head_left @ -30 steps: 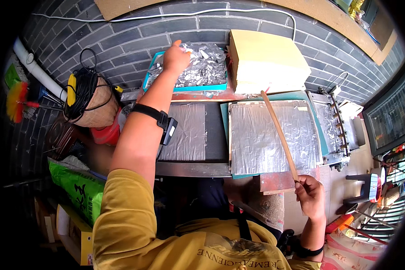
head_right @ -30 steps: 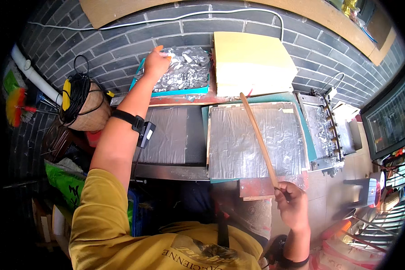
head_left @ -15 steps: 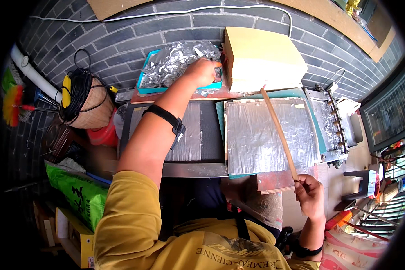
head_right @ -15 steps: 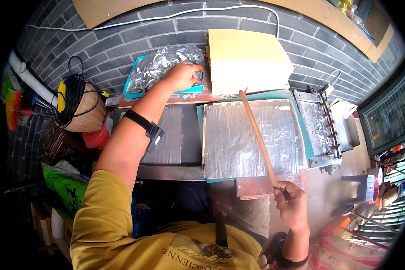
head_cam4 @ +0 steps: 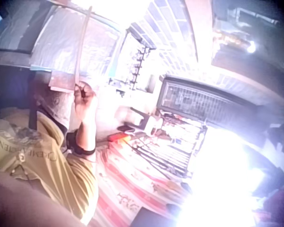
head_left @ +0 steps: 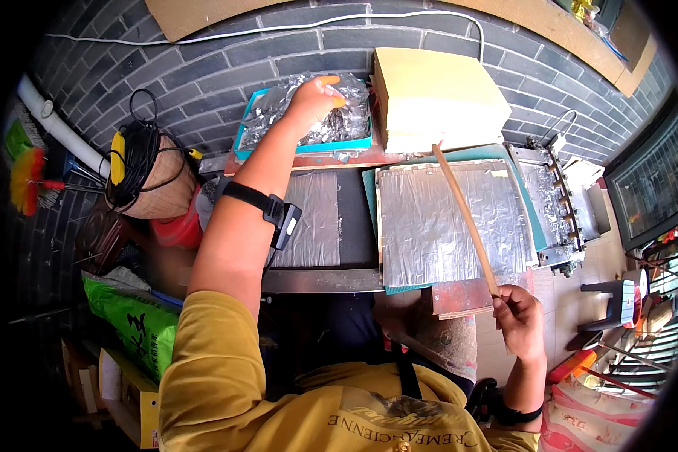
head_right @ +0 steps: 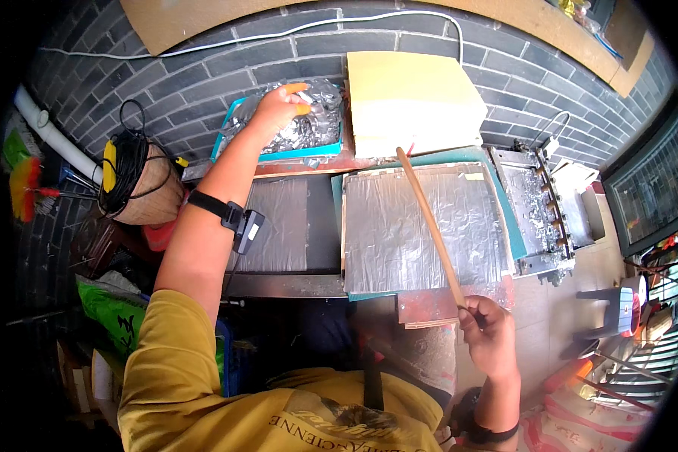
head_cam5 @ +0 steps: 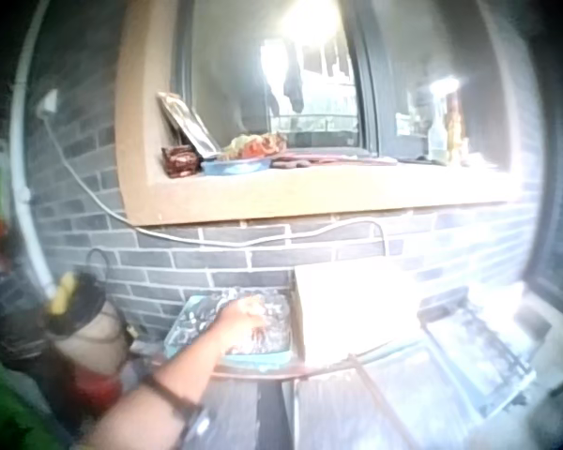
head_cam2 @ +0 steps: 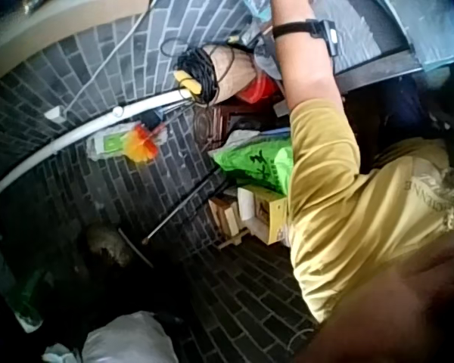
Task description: The person peels a sheet of aluminum foil from a flat board using a wooden stick to lift the edge and their fingers to pull it away. They then place the peeled foil into a blue tray and repeat the process with another sheet.
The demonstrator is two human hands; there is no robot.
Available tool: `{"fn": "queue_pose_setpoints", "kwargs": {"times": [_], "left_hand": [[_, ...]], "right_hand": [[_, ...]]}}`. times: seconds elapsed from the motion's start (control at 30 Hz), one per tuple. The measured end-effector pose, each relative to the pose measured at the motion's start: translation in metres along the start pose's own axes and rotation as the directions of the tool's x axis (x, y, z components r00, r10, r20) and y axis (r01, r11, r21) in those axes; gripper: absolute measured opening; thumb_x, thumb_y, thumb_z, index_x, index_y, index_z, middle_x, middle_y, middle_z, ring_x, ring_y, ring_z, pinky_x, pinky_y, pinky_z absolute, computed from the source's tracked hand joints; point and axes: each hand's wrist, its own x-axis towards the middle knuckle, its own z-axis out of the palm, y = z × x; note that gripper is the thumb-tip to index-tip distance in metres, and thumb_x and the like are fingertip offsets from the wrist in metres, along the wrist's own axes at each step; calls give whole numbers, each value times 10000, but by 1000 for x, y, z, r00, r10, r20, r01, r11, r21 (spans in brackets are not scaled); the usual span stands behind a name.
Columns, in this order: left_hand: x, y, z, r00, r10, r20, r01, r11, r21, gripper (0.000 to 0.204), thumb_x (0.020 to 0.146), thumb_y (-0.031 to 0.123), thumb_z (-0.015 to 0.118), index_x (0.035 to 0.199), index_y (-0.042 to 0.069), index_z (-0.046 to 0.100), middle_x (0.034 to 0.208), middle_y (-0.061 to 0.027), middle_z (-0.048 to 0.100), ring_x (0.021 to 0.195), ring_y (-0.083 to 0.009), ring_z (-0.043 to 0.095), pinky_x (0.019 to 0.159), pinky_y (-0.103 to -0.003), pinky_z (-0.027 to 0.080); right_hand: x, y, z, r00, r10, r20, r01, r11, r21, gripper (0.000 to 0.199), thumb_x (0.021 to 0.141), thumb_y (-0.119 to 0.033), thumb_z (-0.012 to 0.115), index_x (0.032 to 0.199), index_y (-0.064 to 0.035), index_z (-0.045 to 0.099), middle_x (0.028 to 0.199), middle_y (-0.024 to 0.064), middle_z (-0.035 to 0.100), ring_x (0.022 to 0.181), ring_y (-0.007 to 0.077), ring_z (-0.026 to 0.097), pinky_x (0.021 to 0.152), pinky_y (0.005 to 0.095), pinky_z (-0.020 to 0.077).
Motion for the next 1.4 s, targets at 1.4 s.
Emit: {"fn": "queue_pose_setpoints", "kwargs": {"times": [1.4], "left_hand": [[-58, 23, -151, 932, 1, -362, 75, 978, 197, 510, 775, 83, 695, 1246, -4, 521, 1000, -102, 663, 894, -156, 601, 798, -274, 458]], "right_hand": [[23, -8, 6, 974, -224, 27, 203, 817, -539, 102, 744, 14, 698, 768, 28, 599, 732, 100, 553, 559, 157, 523, 532, 280, 426]]}}
